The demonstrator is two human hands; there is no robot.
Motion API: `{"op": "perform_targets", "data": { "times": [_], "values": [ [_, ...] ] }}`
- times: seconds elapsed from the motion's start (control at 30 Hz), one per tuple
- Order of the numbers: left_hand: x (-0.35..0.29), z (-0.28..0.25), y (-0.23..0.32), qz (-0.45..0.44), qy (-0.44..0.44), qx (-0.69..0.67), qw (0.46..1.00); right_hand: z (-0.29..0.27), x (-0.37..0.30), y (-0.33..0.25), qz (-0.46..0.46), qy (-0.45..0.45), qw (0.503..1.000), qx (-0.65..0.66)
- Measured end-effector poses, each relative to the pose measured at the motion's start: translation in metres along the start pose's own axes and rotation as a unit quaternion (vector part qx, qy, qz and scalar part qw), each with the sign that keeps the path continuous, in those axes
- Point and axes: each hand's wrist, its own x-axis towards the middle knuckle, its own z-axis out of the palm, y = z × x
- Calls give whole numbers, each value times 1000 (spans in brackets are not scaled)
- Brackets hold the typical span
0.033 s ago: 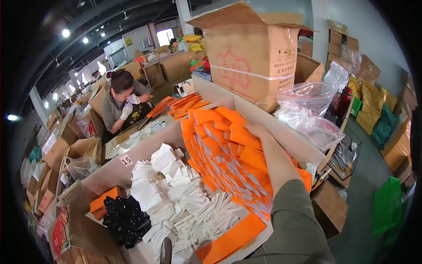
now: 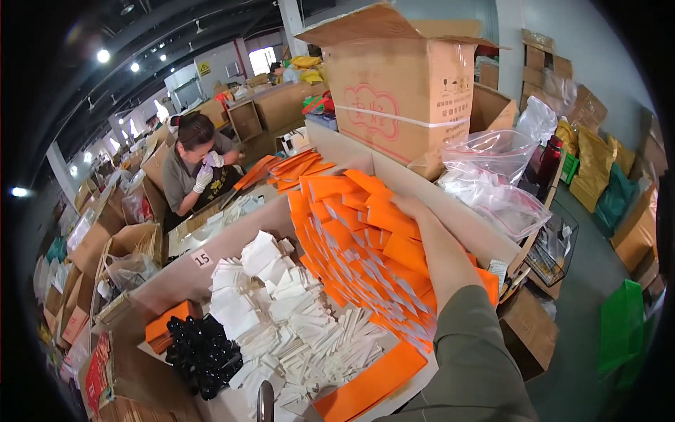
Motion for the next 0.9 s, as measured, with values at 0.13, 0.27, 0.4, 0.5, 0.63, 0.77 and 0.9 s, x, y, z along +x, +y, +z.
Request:
{"op": "perform_targets", "data": {
  "times": [0.13, 0.27, 0.4, 0.5, 0.63, 0.77, 0.9],
  "values": [
    [17, 4, 14, -12, -18, 29, 999, -28, -17, -25, 74, -162, 984, 10],
    [44, 11, 30, 12, -60, 15, 998, -22, -24, -67, -28, -185, 978, 90],
    [35, 11, 46, -12, -38, -12, 999, 35, -42, -171, -253, -181, 946, 95],
    [45, 14, 57, -3, -57, -1, 998, 34, -30, -191, -295, -263, 918, 16],
    [49, 8, 68, -17, -86, -4, 996, 11, -2, -155, -266, -211, 940, 14],
    [-3, 13, 45, -77, 6, -15, 997, 3, 16, -120, -247, -214, 937, -121],
    [20, 12, -10, -270, -120, -99, 950, -77, 0, -55, -174, -77, 906, -378]
  ]
}}
